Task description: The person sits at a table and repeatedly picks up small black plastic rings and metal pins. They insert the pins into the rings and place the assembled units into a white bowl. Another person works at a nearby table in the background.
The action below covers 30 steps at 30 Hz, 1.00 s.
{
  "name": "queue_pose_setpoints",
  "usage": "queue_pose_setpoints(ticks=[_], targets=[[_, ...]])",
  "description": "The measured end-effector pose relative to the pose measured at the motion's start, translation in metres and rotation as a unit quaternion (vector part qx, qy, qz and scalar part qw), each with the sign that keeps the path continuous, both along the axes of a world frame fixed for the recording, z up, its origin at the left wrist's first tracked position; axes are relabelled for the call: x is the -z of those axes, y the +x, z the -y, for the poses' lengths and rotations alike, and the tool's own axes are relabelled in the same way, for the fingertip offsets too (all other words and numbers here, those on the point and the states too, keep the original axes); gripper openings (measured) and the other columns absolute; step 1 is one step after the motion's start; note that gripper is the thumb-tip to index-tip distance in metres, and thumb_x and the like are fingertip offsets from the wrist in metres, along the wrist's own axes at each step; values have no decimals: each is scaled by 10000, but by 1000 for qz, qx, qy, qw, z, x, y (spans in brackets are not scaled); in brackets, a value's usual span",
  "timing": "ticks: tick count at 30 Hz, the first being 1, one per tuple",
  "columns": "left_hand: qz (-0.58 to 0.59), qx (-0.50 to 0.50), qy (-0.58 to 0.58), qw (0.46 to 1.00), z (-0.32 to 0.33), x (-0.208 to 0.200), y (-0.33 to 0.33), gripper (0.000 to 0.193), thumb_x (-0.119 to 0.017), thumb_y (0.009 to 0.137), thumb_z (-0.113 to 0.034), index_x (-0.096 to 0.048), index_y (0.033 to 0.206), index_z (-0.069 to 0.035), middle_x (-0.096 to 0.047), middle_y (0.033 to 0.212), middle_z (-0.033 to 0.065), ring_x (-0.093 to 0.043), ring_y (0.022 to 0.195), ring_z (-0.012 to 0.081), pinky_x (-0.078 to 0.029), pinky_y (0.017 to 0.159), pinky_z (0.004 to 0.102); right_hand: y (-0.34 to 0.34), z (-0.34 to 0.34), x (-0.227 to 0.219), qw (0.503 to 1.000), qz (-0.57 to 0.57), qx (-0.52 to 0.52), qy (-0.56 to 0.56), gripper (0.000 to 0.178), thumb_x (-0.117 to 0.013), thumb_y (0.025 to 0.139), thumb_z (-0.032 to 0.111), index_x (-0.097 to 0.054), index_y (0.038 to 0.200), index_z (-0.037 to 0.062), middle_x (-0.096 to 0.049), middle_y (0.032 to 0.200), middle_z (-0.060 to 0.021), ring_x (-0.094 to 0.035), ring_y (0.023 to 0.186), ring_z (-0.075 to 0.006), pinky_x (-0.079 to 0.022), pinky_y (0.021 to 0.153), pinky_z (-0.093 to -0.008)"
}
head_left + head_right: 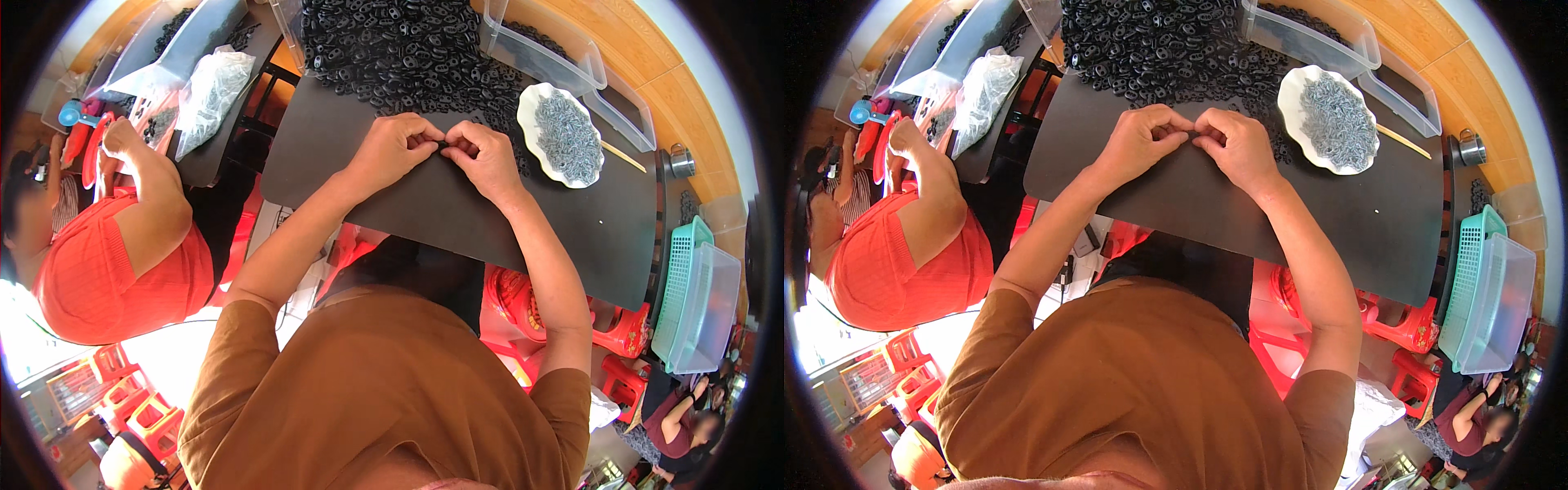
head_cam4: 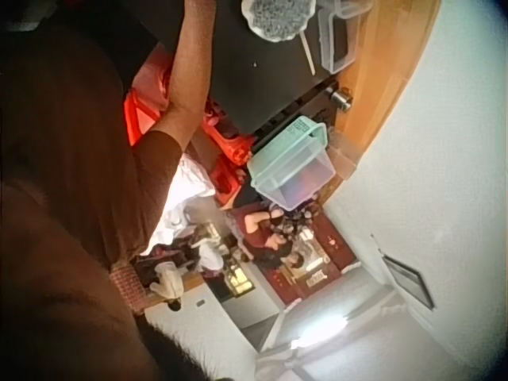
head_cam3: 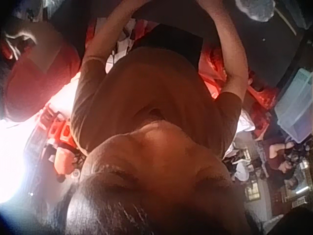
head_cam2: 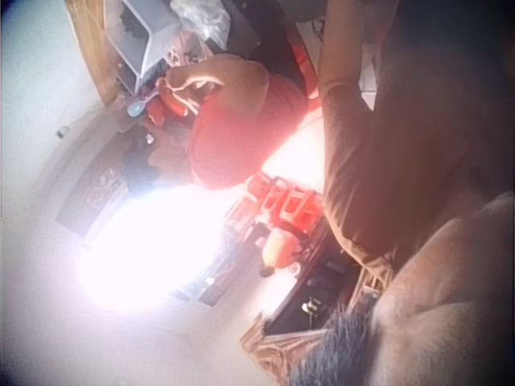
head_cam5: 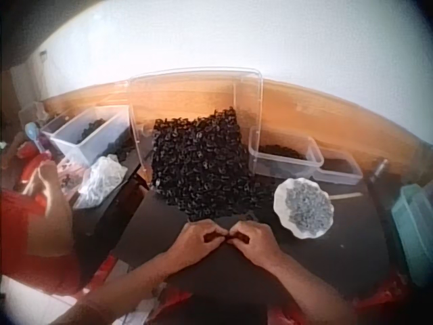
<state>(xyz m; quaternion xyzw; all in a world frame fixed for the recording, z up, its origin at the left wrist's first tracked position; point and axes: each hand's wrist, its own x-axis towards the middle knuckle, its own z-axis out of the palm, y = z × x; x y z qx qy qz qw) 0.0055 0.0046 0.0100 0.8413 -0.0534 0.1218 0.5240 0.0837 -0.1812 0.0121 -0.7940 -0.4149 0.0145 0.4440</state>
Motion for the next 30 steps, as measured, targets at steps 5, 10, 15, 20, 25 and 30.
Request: queue_pose_setpoints(ticks=[5,10,15,20,25,30], targets=[[1,2,-19,1000,1,2,-1,144,-702,855,-17,-727,996,-1,-703,879,77,-668,732,125,-539,683,264,-1,1,0,1000,9,-6,6,187,-762,758,13,-617,872,42,-650,781,-80,-644,648,-196,-511,600,-312],[5,9,-16,1000,3,0,-3,149,-702,847,-8,-725,994,2,-702,860,91,-661,727,145,-534,683,275,0,8,4,999,45,-18,19,218,-779,759,-29,-651,929,21,-666,806,-63,-663,665,-132,-528,622,-267],[4,12,-11,1000,3,-2,-3,142,-706,849,-17,-725,989,0,-705,862,89,-656,718,146,-532,677,279,-2,8,5,996,91,-17,16,245,-778,759,-31,-651,959,30,-651,832,-64,-665,706,-157,-533,638,-276],[-8,6,-10,1000,3,-5,-4,134,-709,850,-23,-726,981,-1,-705,852,89,-655,712,142,-532,675,280,-4,5,3,996,91,3,11,269,-780,748,-13,-633,964,52,-636,823,-65,-654,717,-194,-537,646,-304],[-6,1,-8,1000,3,-3,-3,131,-711,847,-21,-728,975,-3,-703,845,95,-657,712,146,-533,674,286,-3,5,7,996,89,6,10,269,-788,750,-20,-638,963,50,-620,799,-56,-631,677,-165,-523,612,-278],[13,6,-13,1000,4,0,-2,131,-709,843,-14,-727,971,2,-703,849,99,-668,723,153,-539,678,290,-2,4,4,989,150,3,9,224,-800,745,3,-659,913,46,-624,775,-54,-633,660,-153,-508,587,-274]])
